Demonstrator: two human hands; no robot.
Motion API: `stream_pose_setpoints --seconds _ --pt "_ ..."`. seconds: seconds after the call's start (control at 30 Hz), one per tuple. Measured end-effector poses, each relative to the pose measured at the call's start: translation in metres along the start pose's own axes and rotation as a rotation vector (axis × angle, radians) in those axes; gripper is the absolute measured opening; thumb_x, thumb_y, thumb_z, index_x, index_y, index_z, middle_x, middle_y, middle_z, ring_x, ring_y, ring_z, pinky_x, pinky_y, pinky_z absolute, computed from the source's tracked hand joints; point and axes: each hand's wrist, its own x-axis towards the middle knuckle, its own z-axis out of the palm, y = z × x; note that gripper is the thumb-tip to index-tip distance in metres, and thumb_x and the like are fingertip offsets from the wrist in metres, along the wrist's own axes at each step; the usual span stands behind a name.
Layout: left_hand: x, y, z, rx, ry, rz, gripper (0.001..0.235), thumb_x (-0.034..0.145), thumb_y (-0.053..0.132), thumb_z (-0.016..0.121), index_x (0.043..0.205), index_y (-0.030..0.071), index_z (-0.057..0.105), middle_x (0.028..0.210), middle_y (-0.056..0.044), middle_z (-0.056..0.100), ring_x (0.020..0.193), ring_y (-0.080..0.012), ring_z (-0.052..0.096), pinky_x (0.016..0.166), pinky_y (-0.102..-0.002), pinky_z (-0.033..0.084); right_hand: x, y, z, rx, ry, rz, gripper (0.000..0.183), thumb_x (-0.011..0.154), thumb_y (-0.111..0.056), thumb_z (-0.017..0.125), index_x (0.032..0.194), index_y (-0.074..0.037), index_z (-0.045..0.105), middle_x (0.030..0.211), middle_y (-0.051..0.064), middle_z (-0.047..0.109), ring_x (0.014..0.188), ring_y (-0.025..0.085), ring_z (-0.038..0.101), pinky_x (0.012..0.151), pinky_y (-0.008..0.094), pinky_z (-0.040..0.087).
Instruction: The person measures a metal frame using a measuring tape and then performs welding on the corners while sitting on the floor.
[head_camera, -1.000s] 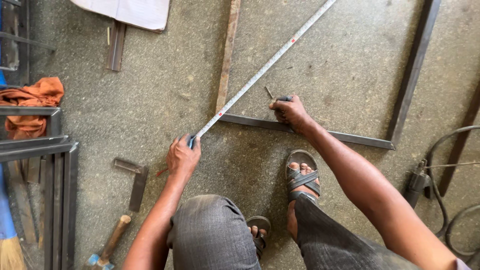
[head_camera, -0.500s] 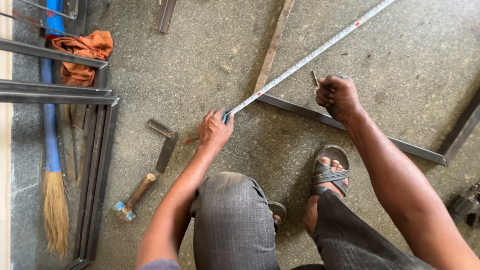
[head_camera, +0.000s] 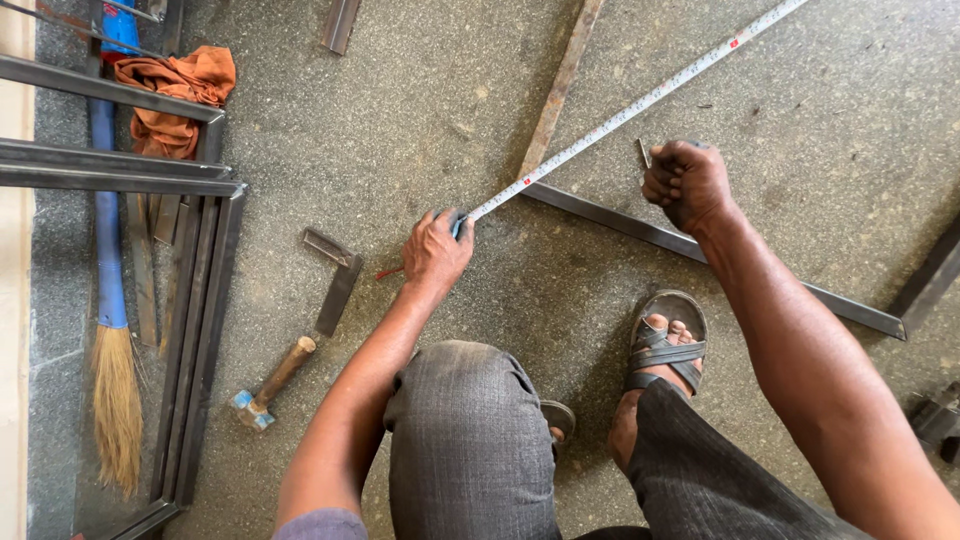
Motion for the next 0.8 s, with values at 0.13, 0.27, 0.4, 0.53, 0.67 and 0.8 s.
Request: stream_pose_setpoints --seconds 0.13,0.27,0.4,0.53,0.67,0.8 --pt "0.002 -0.002 0.002 0.008 0.02 0.006 0.033 0.1 0.041 0.063 0.112 0.012 0.074 0.091 -0.007 0.066 0.075 -0.0204 0.063 0.06 -0.038 0.053 0.001 -0.004 0.0 0.072 -0.029 -0.008 0.044 0.095 -0.008 0.059 0.059 -0.019 0.037 0.05 -0.005 0.035 0.04 0.007 0.032 0.042 0.028 0.028" --pt "0.003 -0.006 0.006 -0.002 0.015 0.008 0.034 0.1 0.042 0.063 0.112 0.012 0.073 0.092 -0.007 0.067 0.074 -0.0191 0.063 0.06 -0.038 0.054 0.0 0.004 -0.002 0.022 -0.019 0.027 0.039 0.093 -0.008 0.059 0.06 -0.018 0.041 0.051 -0.005 0.036 0.041 0.008 0.033 0.041 0.029 0.028" --pt "0.005 -0.005 0.005 0.011 -0.007 -0.008 0.033 0.101 0.042 0.063 0.111 0.013 0.074 0.091 -0.007 0.067 0.074 -0.0192 0.062 0.06 -0.038 0.054 0.0 0.011 -0.005 -0.469 0.104 0.06 0.023 0.094 -0.02 0.067 0.073 -0.015 0.062 0.056 -0.004 0.05 0.044 0.009 0.04 0.044 0.03 0.035" --pt "0.005 0.004 -0.005 -0.03 -0.034 -0.008 0.033 0.1 0.042 0.062 0.11 0.013 0.073 0.09 -0.007 0.066 0.076 -0.0202 0.063 0.061 -0.039 0.054 -0.022 0.015 -0.02 -1.491 0.009 -0.141 0.043 0.105 -0.042 0.064 0.084 -0.006 0.072 0.067 0.004 0.064 0.052 0.018 0.06 0.057 0.035 0.052" --pt "0.019 0.031 -0.022 -0.042 -0.059 0.021 0.031 0.099 0.043 0.062 0.107 0.014 0.073 0.09 -0.008 0.068 0.079 -0.023 0.065 0.065 -0.042 0.052 -0.054 0.028 -0.07 -1.71 0.24 -0.34 0.035 0.108 -0.039 0.067 0.095 -0.007 0.073 0.09 0.009 0.07 0.084 0.022 0.063 0.076 0.039 0.056" --pt "0.052 0.092 -0.035 -0.006 0.005 0.081 0.04 0.091 0.049 0.071 0.105 0.011 0.071 0.094 -0.014 0.068 0.086 -0.0305 0.064 0.067 -0.046 0.05 -0.097 0.033 -0.134 -1.763 0.539 -0.55 0.035 0.11 -0.041 0.073 0.109 -0.007 0.073 0.11 0.016 0.066 0.114 0.032 0.06 0.093 0.042 0.051"
